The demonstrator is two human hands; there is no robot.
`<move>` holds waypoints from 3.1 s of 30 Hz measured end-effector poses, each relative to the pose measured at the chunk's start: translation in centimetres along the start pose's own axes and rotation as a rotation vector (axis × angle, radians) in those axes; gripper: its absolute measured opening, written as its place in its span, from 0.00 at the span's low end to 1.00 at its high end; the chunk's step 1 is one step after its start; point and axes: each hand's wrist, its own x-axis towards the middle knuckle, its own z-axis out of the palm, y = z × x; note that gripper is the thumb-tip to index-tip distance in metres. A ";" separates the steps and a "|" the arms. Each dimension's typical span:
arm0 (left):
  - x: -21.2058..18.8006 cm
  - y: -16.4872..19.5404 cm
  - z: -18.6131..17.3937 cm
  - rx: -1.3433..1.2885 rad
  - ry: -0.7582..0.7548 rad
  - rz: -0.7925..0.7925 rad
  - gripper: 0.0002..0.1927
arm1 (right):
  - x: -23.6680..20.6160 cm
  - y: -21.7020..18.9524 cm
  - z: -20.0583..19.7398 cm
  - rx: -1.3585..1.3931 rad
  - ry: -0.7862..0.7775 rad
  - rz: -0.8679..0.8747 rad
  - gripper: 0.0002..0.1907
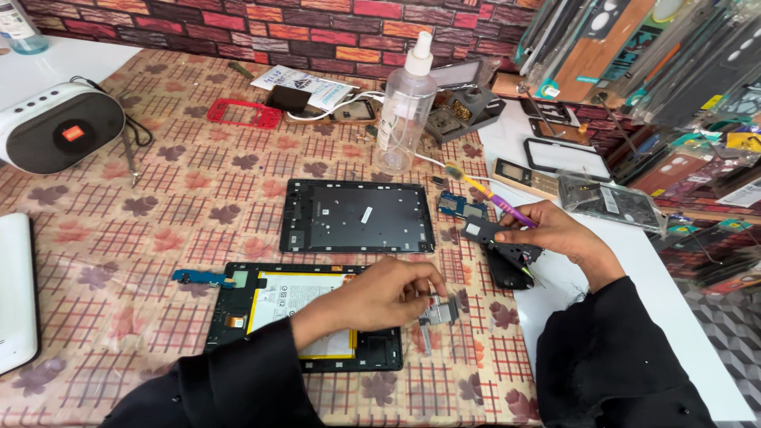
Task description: The person disassembles a tablet, removes the motherboard and other internal components, and uses a brush to clean them. The person then reassembles the components back into the tablet chassis.
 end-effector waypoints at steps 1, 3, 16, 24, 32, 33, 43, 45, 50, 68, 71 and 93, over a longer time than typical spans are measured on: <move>0.1 0.1 0.3 0.010 -0.014 -0.002 0.10 | 0.0 0.0 0.1 0.002 -0.006 -0.011 0.14; 0.1 0.2 0.8 0.017 -0.017 -0.015 0.10 | -0.1 0.2 0.3 0.003 -0.007 -0.013 0.13; -0.9 -1.2 -1.9 -0.209 -0.037 -0.167 0.14 | -0.9 -0.1 4.8 0.038 -0.267 -0.182 0.18; -1.3 -1.0 -0.4 -0.035 0.055 0.138 0.07 | -7.8 -2.7 4.7 -0.056 0.269 -0.155 0.18; -1.8 -0.4 0.4 0.309 -0.010 0.261 0.11 | -20.2 1.6 7.4 -0.127 0.313 -0.056 0.22; -1.9 -0.3 0.4 0.313 -0.010 0.229 0.11 | -20.9 2.3 7.7 -0.148 0.315 -0.001 0.21; -2.0 0.4 2.2 0.590 -0.007 0.084 0.36 | -20.2 6.2 10.8 0.029 0.128 0.138 0.25; -2.1 0.2 2.6 0.562 0.013 0.081 0.33 | -20.1 6.0 10.5 0.034 0.117 0.114 0.24; -2.0 -0.6 2.7 0.505 0.029 0.061 0.32 | -19.6 4.8 9.8 0.006 0.176 0.118 0.23; -1.8 -1.6 2.7 0.470 0.026 0.051 0.35 | -17.4 3.4 8.2 0.019 0.149 -0.051 0.21; -1.8 -1.4 2.5 0.458 0.007 0.031 0.35 | -17.0 4.1 8.1 0.046 0.144 -0.026 0.20; -1.8 -0.9 2.0 0.436 -0.004 0.025 0.34 | -15.7 3.4 7.4 -0.064 0.134 -0.124 0.22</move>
